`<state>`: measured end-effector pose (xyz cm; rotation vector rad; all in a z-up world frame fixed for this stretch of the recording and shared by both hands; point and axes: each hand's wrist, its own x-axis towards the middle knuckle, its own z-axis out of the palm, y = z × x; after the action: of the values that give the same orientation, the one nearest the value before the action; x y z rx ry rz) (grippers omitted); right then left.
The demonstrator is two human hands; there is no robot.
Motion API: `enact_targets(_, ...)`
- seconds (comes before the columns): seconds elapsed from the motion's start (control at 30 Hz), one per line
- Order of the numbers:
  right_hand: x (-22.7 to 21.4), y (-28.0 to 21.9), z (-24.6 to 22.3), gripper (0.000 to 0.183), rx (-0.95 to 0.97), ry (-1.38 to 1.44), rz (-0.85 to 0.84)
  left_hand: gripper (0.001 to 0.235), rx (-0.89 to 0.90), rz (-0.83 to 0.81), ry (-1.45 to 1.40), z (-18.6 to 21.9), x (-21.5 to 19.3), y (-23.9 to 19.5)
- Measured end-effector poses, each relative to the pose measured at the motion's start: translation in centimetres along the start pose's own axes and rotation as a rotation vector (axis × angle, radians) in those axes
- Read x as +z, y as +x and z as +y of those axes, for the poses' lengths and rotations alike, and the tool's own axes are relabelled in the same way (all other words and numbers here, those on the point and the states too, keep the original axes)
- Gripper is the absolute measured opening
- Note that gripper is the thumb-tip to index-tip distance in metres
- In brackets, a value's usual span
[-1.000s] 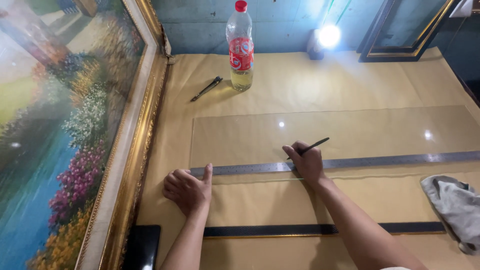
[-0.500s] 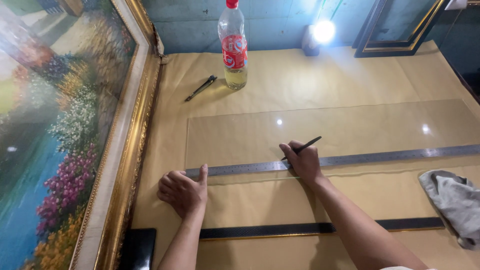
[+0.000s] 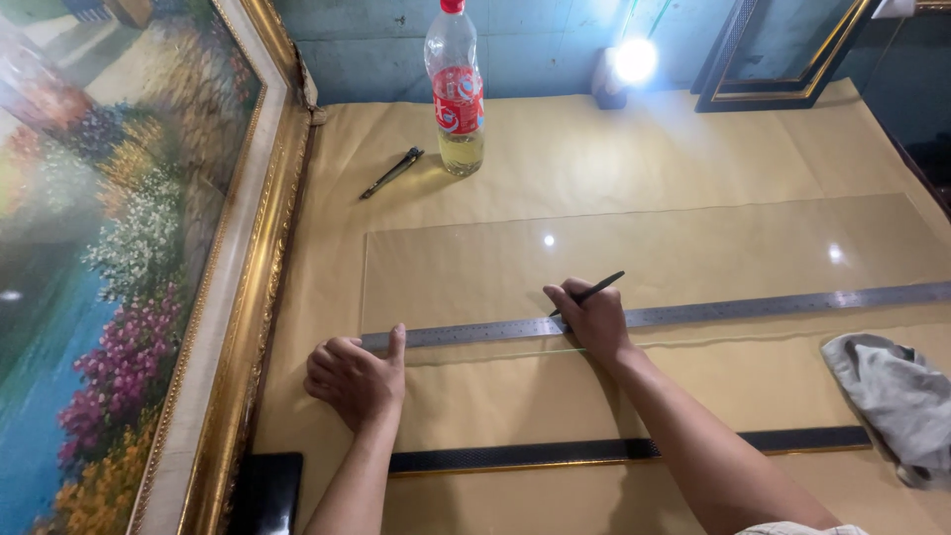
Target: Measuring and scoring a glass pane using a ruler and a glass cutter for art framing
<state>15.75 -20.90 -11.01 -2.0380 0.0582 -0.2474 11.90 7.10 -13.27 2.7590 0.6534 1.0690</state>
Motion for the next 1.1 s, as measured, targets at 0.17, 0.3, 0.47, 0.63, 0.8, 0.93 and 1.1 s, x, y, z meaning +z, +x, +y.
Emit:
enact_targets(0.17, -0.2, -0.1, 0.0, 0.026, -0.032, -0.063, -0.009, 0.055, -0.013, -0.002, -0.009, 0.1, 0.0, 0.0)
enact_targets(0.3, -0.2, -0.1, 0.2, 0.026, -0.034, -0.077, -0.028, 0.054, -0.020, -0.007, -0.016, 0.2, -0.2, 0.1)
enact_targets(0.47, 0.0, 0.1, 0.7, 0.026, -0.045, -0.095, -0.013, 0.055, -0.022, -0.009, -0.001, 0.1, -0.1, 0.1)
enact_targets(0.63, 0.1, 0.2, 1.5, 0.025, -0.060, -0.136, -0.020, 0.054, -0.015, -0.005, -0.024, 0.2, -0.5, 0.2)
enact_targets(0.8, 0.4, 0.4, 2.2, 0.026, -0.016, -0.099, -0.027, 0.055, -0.028, -0.020, -0.016, 0.2, -0.5, 0.2)
enact_targets(0.93, 0.4, 0.4, 2.5, 0.024, -0.017, -0.085, -0.027, 0.055, -0.034, -0.028, -0.015, 0.3, -0.5, 0.2)
enact_targets(1.1, 0.4, 0.2, 2.1, 0.026, -0.057, -0.091, -0.019, 0.054, -0.024, -0.023, -0.008, 0.3, -0.6, 0.2)
